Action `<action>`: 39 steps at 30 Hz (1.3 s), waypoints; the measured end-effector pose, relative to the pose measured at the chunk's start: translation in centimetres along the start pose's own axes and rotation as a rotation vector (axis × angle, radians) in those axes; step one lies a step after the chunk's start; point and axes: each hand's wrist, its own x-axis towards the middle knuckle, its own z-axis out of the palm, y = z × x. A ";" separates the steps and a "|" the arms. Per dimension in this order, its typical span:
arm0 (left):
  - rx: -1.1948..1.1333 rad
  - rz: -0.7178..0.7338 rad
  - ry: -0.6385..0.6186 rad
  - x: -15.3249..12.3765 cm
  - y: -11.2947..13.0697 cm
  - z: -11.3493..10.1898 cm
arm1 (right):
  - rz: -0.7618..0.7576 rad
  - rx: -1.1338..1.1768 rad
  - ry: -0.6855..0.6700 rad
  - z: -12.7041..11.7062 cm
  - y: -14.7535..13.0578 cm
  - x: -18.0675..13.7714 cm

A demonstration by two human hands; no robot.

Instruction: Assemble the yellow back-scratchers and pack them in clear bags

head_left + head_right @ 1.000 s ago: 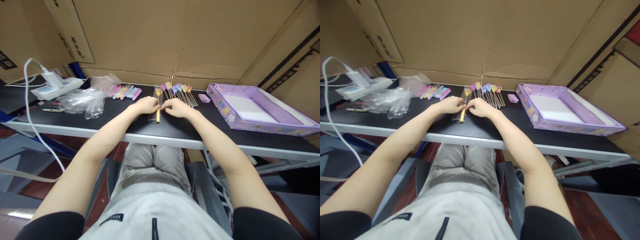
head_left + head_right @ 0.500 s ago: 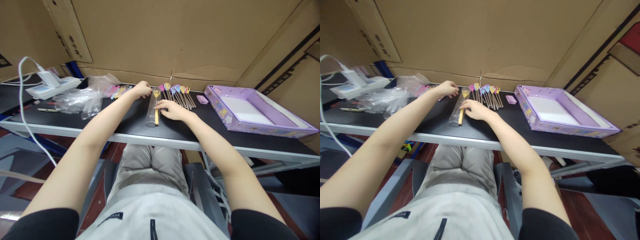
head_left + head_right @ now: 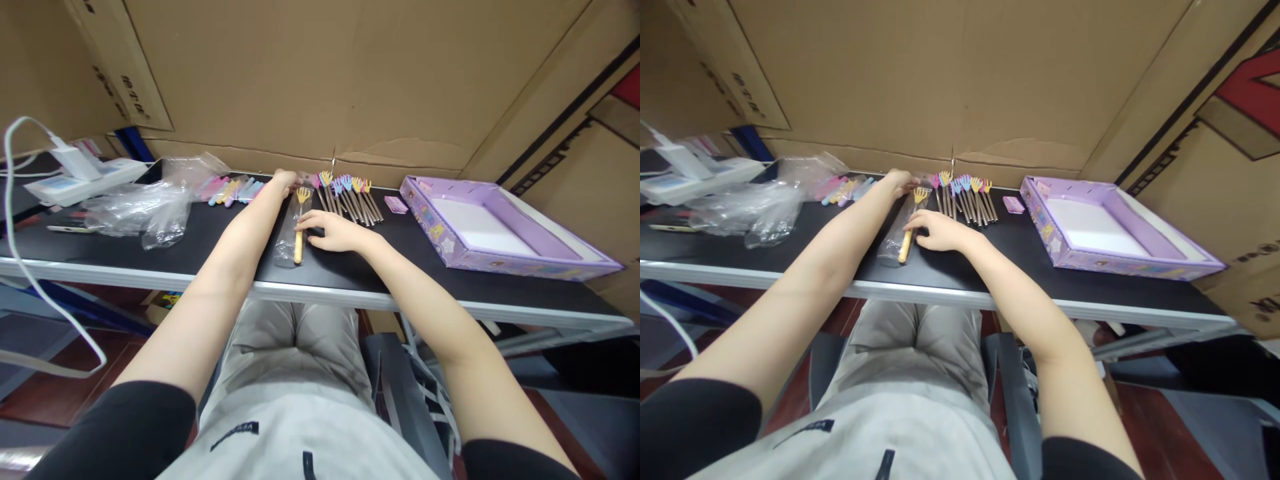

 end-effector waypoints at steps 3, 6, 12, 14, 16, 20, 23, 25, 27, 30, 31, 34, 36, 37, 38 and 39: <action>-0.099 0.020 -0.006 0.4 -0.2 -0.4 | -0.009 0.027 -0.013 0.0 -0.1 0.0; -0.174 0.053 0.002 0.9 -0.6 -0.8 | 0.010 0.048 -0.033 -0.1 -0.3 0.0; -0.146 0.130 -0.032 2.3 -1.4 -1.6 | -0.018 0.067 -0.034 0.0 0.0 -0.1; -0.204 0.162 -0.036 2.5 -1.5 -1.6 | -0.035 0.067 -0.023 0.1 0.1 -0.1; -0.240 0.178 -0.057 2.7 -1.5 -1.5 | -0.038 0.063 -0.017 0.1 0.2 -0.1; -0.195 0.199 -0.018 3.4 -1.5 -1.0 | -0.033 0.058 -0.025 0.2 0.0 0.0; -0.094 0.261 -0.028 4.0 -1.8 -0.9 | -0.041 0.053 -0.019 0.3 -0.1 0.1; -0.032 0.327 -0.071 4.2 -2.0 -1.3 | -0.042 0.050 -0.014 0.5 -0.1 0.1; 0.031 0.402 -0.104 4.1 -2.2 -2.0 | -0.046 0.056 -0.012 0.7 -0.1 0.1; 0.128 0.495 -0.113 3.6 -2.3 -3.3 | -0.063 0.073 -0.007 1.0 -0.1 0.3; 0.155 0.522 -0.105 3.5 -2.4 -3.7 | -0.067 0.077 -0.003 1.1 -0.2 0.3; 0.211 0.607 -0.075 3.4 -2.9 -4.6 | -0.078 0.083 0.003 1.3 -0.2 0.5; 0.232 0.638 -0.054 3.6 -3.4 -4.9 | -0.085 0.085 -0.001 1.5 -0.2 0.6; 0.236 0.641 -0.039 3.7 -3.7 -5.0 | -0.089 0.086 -0.004 1.6 -0.2 0.6; 0.237 0.635 -0.023 3.7 -4.0 -5.0 | -0.091 0.088 -0.008 1.6 -0.2 0.6; 0.234 0.625 -0.008 3.7 -4.2 -5.0 | -0.092 0.090 -0.013 1.7 -0.2 0.6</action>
